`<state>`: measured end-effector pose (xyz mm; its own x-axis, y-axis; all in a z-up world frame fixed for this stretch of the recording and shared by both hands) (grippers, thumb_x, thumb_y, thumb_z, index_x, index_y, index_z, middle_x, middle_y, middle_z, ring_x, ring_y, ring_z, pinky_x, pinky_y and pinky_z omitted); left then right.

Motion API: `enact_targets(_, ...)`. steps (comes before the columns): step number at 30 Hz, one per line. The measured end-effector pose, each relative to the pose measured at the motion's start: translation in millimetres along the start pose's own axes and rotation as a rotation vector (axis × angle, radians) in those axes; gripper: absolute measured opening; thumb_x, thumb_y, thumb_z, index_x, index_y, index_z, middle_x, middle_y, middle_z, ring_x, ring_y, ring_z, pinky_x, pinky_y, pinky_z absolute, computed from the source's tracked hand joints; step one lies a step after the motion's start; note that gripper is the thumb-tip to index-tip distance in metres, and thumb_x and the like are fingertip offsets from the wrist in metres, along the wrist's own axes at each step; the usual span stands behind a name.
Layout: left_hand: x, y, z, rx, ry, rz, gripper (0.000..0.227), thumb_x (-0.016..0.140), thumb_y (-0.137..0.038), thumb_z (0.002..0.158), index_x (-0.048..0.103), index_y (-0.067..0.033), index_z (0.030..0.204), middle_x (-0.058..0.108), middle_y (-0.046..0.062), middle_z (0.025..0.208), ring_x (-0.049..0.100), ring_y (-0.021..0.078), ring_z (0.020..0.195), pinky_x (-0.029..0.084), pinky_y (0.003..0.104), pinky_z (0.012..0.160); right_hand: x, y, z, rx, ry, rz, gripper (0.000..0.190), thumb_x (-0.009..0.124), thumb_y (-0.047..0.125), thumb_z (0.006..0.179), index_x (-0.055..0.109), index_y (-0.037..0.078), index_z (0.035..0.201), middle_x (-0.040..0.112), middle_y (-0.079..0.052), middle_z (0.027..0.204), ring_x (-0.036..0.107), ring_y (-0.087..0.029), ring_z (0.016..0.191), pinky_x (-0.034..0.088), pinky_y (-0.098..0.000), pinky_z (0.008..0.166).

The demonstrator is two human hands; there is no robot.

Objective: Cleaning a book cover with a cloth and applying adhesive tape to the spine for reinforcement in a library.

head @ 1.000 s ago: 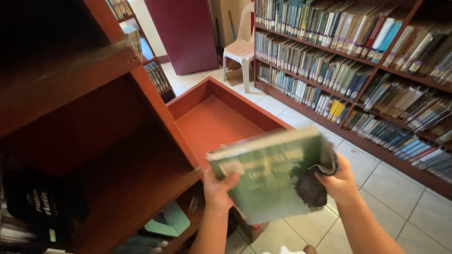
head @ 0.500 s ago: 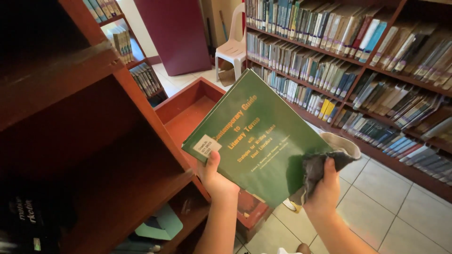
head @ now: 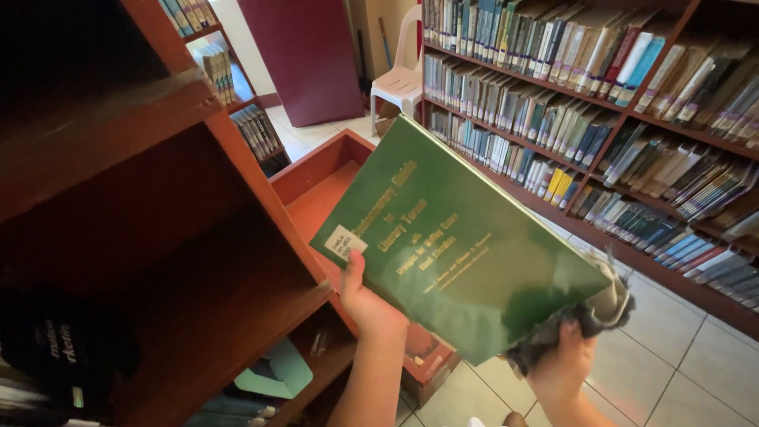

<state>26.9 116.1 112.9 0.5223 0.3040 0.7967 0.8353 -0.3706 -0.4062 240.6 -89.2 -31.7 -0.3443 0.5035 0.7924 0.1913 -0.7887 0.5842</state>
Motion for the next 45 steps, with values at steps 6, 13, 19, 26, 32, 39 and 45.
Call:
enact_targets(6,17.5,-11.2,-15.7,-0.045,0.014,0.002,0.060,0.053,-0.026,0.088,0.055,-0.0136,0.147,0.063,0.016,0.136,0.059,0.0395,0.120,0.048,0.054,0.098,7.8,16.8,-13.6,-0.330,0.740,-0.668,0.028,0.066,0.034,0.091,0.070,0.014,0.072,0.063,-0.008,0.098,0.065,-0.023,0.088,0.049,-0.0350,0.082)
enact_targets(13,-32.5,46.5,31.3,0.051,0.034,-0.132,0.056,0.066,-0.021,0.082,0.060,-0.0113,0.137,0.066,0.019,0.127,0.064,0.0403,0.114,0.052,0.058,0.098,32.8,9.9,21.4,0.341,0.063,-0.550,0.054,0.049,0.027,0.092,0.047,0.016,0.145,0.058,-0.006,0.141,0.057,-0.022,0.124,0.045,-0.0375,0.106)
enact_targets(19,-50.4,80.7,46.8,-0.007,0.349,-0.194,0.067,0.069,-0.008,0.076,0.054,-0.0061,0.141,0.061,0.020,0.132,0.057,0.0451,0.121,0.045,0.063,0.105,65.1,38.0,108.5,0.140,0.106,-0.465,0.084,0.064,0.019,0.082,0.034,0.022,0.161,0.054,-0.007,0.144,0.061,-0.023,0.111,0.053,-0.0330,0.093)
enact_targets(26,-43.3,91.0,73.1,-0.025,0.542,-0.111,0.061,0.078,-0.005,0.071,0.060,-0.0009,0.129,0.067,0.024,0.121,0.062,0.0494,0.115,0.048,0.072,0.101,45.4,67.1,145.8,0.098,0.254,-1.428,0.029,0.067,0.016,0.088,0.074,0.008,0.115,0.072,-0.010,0.114,0.064,-0.031,0.104,0.048,-0.0443,0.095)
enact_targets(32,-12.8,91.5,92.2,-0.167,0.647,0.415,0.067,0.080,-0.013,0.075,0.054,-0.0024,0.136,0.067,0.018,0.121,0.066,0.0378,0.108,0.054,0.052,0.088,-21.3,23.3,124.1,0.319,0.530,-1.277,0.080,0.100,0.014,0.054,0.071,0.013,0.128,0.077,0.000,0.116,0.068,-0.014,0.109,0.051,-0.0305,0.101)
enact_targets(39,65.2,135.8,17.0,0.161,0.640,0.954,0.102,0.055,-0.073,0.074,0.029,-0.0170,0.156,0.060,0.004,0.137,0.058,0.0185,0.125,0.043,0.036,0.107,-6.4,65.6,110.4,-0.326,0.408,-1.371,0.061,0.094,0.029,0.064,0.073,0.013,0.119,0.078,0.000,0.107,0.071,-0.013,0.095,0.054,-0.0293,0.088)
enact_targets(45,85.9,227.6,-20.8,-0.137,0.430,0.326,0.081,0.044,-0.062,0.085,0.024,-0.0393,0.161,0.039,-0.005,0.163,0.038,0.0175,0.148,0.030,0.037,0.113,136.7,59.9,30.5,-0.399,1.369,-0.994,0.092,0.076,0.061,0.088,0.040,0.010,0.155,0.035,-0.028,0.163,0.033,-0.050,0.153,0.034,-0.0595,0.121)
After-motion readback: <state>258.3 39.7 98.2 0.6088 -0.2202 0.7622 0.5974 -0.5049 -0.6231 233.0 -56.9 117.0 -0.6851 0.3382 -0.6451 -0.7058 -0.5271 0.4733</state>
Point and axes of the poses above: each hand's wrist, its own z-axis towards the middle knuckle, its own x-axis out of the palm, y = z × x, the point moved 8 cm from there along z, towards the middle knuckle
